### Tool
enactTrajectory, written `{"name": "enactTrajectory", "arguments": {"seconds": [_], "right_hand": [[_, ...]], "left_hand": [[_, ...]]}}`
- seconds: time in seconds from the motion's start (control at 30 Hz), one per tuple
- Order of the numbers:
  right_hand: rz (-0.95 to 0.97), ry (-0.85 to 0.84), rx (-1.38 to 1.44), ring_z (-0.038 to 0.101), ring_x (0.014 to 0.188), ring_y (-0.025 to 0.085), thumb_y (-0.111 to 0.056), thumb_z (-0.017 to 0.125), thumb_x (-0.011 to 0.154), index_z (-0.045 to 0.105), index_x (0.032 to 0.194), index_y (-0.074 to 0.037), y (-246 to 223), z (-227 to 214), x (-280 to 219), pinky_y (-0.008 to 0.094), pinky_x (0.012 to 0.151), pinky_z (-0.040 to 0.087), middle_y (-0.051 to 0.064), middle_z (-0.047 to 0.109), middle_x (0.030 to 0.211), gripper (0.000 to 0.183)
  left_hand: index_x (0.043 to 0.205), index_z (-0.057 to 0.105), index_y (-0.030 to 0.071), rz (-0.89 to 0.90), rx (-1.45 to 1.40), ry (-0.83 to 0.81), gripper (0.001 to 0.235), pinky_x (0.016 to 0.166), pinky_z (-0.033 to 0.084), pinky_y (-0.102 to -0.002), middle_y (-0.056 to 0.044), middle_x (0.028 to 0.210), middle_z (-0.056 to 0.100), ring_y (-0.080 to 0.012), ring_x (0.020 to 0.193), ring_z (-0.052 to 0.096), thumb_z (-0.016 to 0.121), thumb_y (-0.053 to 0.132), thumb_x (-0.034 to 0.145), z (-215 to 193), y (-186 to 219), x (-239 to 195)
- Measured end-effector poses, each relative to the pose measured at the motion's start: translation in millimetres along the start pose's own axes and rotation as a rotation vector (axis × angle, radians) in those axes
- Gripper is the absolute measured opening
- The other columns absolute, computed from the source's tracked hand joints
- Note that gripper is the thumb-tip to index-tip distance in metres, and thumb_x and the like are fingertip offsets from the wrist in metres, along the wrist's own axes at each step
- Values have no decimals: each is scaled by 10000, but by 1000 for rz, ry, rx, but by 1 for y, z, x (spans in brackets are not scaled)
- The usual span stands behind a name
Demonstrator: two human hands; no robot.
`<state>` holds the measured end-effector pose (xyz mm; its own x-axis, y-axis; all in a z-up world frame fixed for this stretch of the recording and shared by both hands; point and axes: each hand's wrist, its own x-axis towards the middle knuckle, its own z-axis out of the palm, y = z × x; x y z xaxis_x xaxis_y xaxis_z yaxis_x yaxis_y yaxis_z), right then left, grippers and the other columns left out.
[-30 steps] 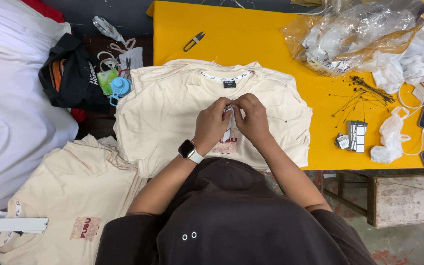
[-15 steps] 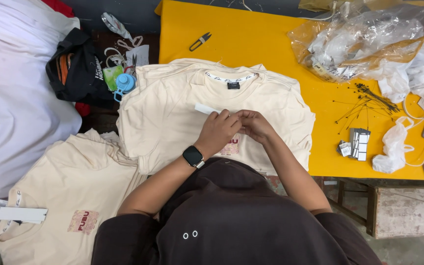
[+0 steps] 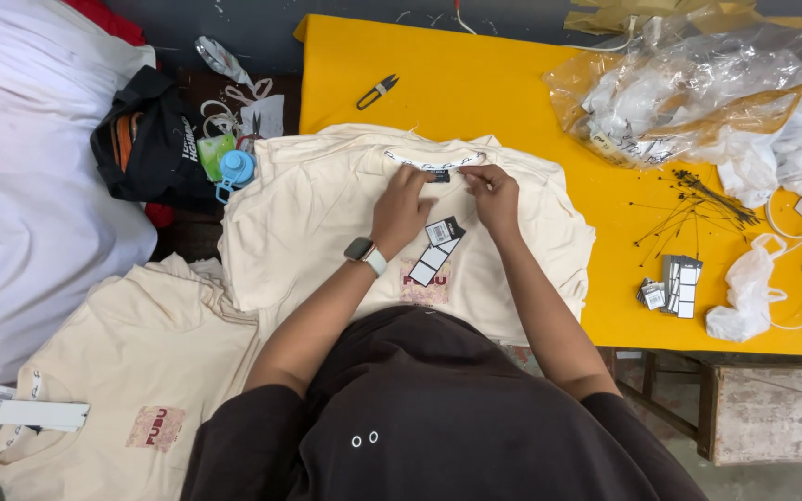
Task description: Attaching brand tags to t-shirts and stacking them on a work table in a factory setting.
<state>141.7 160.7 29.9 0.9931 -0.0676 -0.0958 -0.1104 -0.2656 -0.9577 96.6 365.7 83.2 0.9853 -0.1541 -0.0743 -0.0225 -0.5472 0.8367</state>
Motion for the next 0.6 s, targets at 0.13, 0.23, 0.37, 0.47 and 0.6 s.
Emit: {"name": "enactTrajectory", "arguments": {"seconds": [0.13, 0.23, 0.37, 0.47, 0.6], "right_hand": [[-285, 61, -396, 693, 830, 197, 9, 776, 899, 809, 1057, -145, -3, -1, -8, 303, 792, 552, 42, 751, 831, 223], [-393, 67, -512, 672, 828, 215, -8, 810, 869, 781, 1074, -168, -6, 1, -8, 330, 809, 551, 9, 758, 796, 262], [-443, -3, -466, 664, 807, 218, -11, 813, 860, 765, 1084, -174, -5, -1, -3, 336, 766, 565, 11, 759, 801, 281], [-430, -96, -388, 674, 820, 213, 4, 802, 859, 778, 1094, -183, -16, 6, -1, 318, 769, 570, 21, 764, 813, 302], [-385, -193, -334, 720, 854, 258, 97, 751, 870, 782, 1157, -119, -37, -1, -6, 360, 795, 591, 99, 774, 869, 361]], "left_hand": [[1258, 631, 76, 192, 201, 82, 352, 913, 558, -471, -79, 1188, 548, -345, 1182, 606, 738, 96, 923, 16, -29, 26], [1166, 662, 95, 207, 180, 86, 244, 912, 557, -433, -33, 1136, 543, -305, 1174, 600, 730, 121, 933, 22, -39, 34], [1075, 680, 106, 212, 160, 92, 139, 903, 552, -407, -7, 1092, 547, -274, 1140, 610, 722, 136, 947, 24, -43, 36], [1074, 678, 113, 238, 156, 105, 139, 895, 552, -411, -6, 1087, 550, -274, 1126, 611, 723, 142, 946, 24, -45, 36], [1019, 676, 133, 257, 158, 136, 100, 865, 543, -409, 10, 1050, 540, -274, 1079, 610, 724, 139, 931, 28, -48, 38]]}}
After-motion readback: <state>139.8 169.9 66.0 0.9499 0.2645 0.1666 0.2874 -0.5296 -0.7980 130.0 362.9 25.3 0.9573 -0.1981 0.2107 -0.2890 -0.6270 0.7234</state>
